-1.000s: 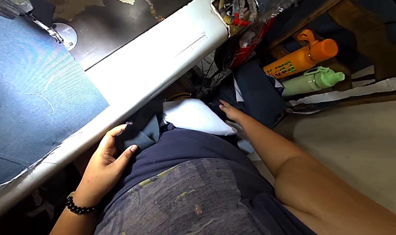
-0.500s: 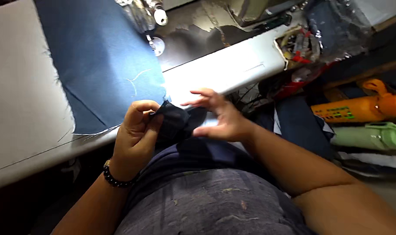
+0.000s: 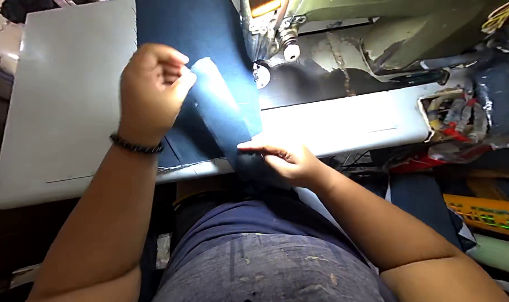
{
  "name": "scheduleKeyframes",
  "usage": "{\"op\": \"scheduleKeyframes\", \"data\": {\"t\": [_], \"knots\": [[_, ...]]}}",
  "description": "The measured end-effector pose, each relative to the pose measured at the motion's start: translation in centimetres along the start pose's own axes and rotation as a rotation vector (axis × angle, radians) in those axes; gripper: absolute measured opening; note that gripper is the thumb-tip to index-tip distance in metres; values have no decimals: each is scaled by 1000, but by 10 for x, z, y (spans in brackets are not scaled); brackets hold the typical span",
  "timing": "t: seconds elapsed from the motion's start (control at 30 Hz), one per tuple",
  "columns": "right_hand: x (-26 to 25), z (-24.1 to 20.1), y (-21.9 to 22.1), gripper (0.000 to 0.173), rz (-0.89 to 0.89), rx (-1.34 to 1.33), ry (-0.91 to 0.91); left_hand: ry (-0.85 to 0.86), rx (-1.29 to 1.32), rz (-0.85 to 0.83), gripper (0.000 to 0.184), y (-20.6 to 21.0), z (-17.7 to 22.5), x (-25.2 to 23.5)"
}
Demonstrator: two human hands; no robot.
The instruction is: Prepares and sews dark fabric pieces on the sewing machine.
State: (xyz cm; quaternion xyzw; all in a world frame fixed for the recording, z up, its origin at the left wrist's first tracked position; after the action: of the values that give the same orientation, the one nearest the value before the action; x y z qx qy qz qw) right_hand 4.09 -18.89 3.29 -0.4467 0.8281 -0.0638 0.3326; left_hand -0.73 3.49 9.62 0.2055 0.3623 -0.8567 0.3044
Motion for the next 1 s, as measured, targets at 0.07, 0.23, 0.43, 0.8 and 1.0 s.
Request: {"op": "scheduleKeyframes", "data": {"t": [0.07, 0.23, 0.43, 0.8, 1.0], "knots": [[-3, 8, -7, 41, 16, 209, -14, -20, -152, -97, 25, 36, -9, -30], [12, 30, -5, 23, 73, 411, -131, -192, -346, -347, 22, 116, -38, -45], [14, 33, 1, 21, 31, 459, -138, -194, -368, -356, 26, 133, -48, -36], [15, 36, 2, 22, 13, 430, -136, -49, -371, -271, 31, 138, -45, -29], [15, 36, 1, 24, 27, 427, -131, 10, -389, -253, 32, 140, -41, -28]]}}
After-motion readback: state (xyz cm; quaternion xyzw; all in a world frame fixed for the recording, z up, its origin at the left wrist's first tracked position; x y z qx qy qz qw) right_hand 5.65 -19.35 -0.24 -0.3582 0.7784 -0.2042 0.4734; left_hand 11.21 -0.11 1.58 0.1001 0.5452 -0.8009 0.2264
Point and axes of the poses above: each hand's wrist, its own x-axis away from the middle knuckle, its own y-axis out of the palm, z = x × y, the point moved 8 cm from there along -x, towards the middle knuckle, and after that the axes turned 6 degrees about z, right-handed, at the moved point
